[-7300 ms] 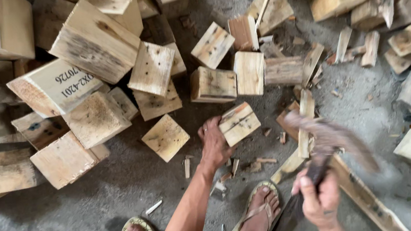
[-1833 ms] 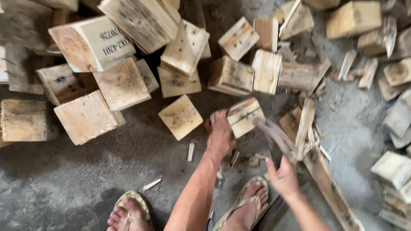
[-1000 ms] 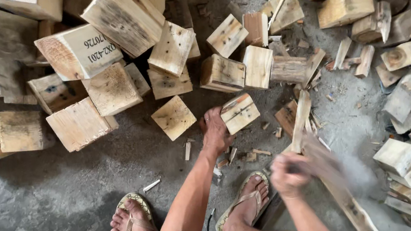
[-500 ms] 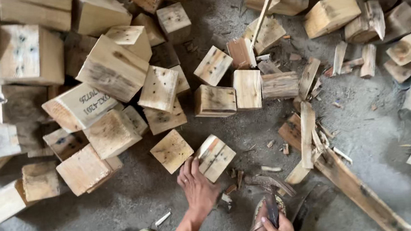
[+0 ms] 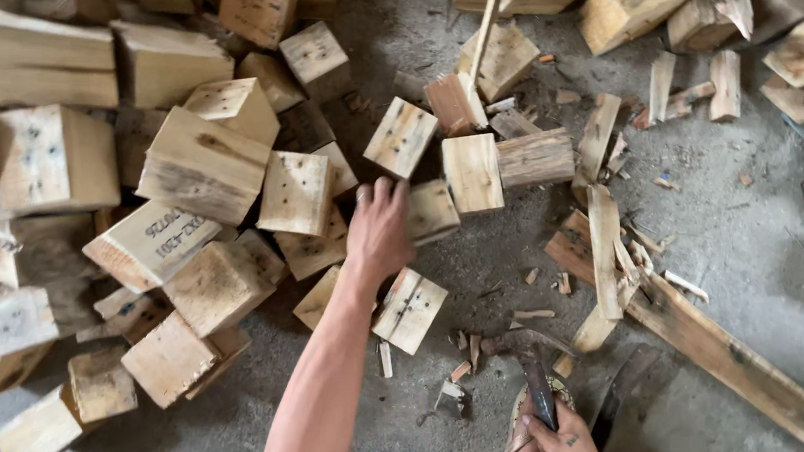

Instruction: The person repeatedly picks up small wooden blocks from a pile and uses a hammer to strike them, splitting them into smaller pieces. The person handles the blocks one at a time, striking them on the floor and discarding the split pieces.

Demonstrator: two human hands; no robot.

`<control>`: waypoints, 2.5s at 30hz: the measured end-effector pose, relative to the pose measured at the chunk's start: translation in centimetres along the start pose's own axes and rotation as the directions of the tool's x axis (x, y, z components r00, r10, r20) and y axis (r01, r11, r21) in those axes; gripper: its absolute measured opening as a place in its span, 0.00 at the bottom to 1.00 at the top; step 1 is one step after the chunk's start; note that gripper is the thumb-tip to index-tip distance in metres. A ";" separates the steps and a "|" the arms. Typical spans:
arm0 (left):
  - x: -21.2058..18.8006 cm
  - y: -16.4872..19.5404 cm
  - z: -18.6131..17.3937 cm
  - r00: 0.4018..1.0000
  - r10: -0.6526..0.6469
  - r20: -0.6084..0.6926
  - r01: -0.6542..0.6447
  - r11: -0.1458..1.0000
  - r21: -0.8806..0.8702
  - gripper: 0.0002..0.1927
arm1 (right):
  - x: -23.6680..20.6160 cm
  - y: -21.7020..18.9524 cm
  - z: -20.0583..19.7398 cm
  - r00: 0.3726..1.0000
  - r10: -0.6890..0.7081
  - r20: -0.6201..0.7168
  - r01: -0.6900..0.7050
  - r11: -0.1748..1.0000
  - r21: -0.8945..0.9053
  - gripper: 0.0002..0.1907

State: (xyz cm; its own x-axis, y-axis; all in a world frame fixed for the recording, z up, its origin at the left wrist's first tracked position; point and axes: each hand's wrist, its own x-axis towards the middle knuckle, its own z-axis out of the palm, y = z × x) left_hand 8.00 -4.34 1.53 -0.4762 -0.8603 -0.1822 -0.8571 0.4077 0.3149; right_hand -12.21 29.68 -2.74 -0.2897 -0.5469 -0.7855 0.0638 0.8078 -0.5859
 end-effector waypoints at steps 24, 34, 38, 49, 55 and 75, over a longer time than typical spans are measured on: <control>-5.1 5.6 3.9 0.984 0.178 -0.020 -0.167 0.865 -0.473 0.52 | 1.1 3.0 -2.5 0.984 -0.118 -0.131 0.121 0.993 0.013 0.12; -5.4 6.7 5.1 0.963 0.016 0.270 0.165 0.757 -0.633 0.47 | 1.0 -5.3 -5.1 0.793 -0.585 -0.171 0.609 0.770 0.192 0.09; -5.6 7.1 6.6 0.784 0.041 0.619 0.616 0.075 -0.784 0.41 | -0.1 -5.5 -4.7 0.781 -0.583 -0.225 0.624 0.739 0.253 0.09; -8.3 10.7 7.6 0.708 0.200 0.677 0.578 -0.714 -0.394 0.43 | 0.6 -3.6 -4.2 0.826 -0.503 -0.255 0.563 0.764 0.315 0.08; -8.9 9.6 8.4 0.955 0.049 0.292 0.210 -0.807 -0.552 0.39 | 1.4 -4.1 -4.1 0.850 -0.473 -0.233 0.527 0.783 0.331 0.07; -6.7 8.3 -0.4 0.726 -0.648 0.229 0.274 -0.033 -0.961 0.55 | 3.0 -3.0 -1.9 0.976 -0.165 -0.142 0.205 0.913 0.352 0.08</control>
State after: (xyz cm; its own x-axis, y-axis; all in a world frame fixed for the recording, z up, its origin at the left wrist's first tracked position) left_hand 4.17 4.69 5.69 0.1644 -0.8188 -0.5501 0.0863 -0.5436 0.8349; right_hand -15.09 25.98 -2.95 -0.4289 -0.6355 -0.6420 0.3347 0.5483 -0.7664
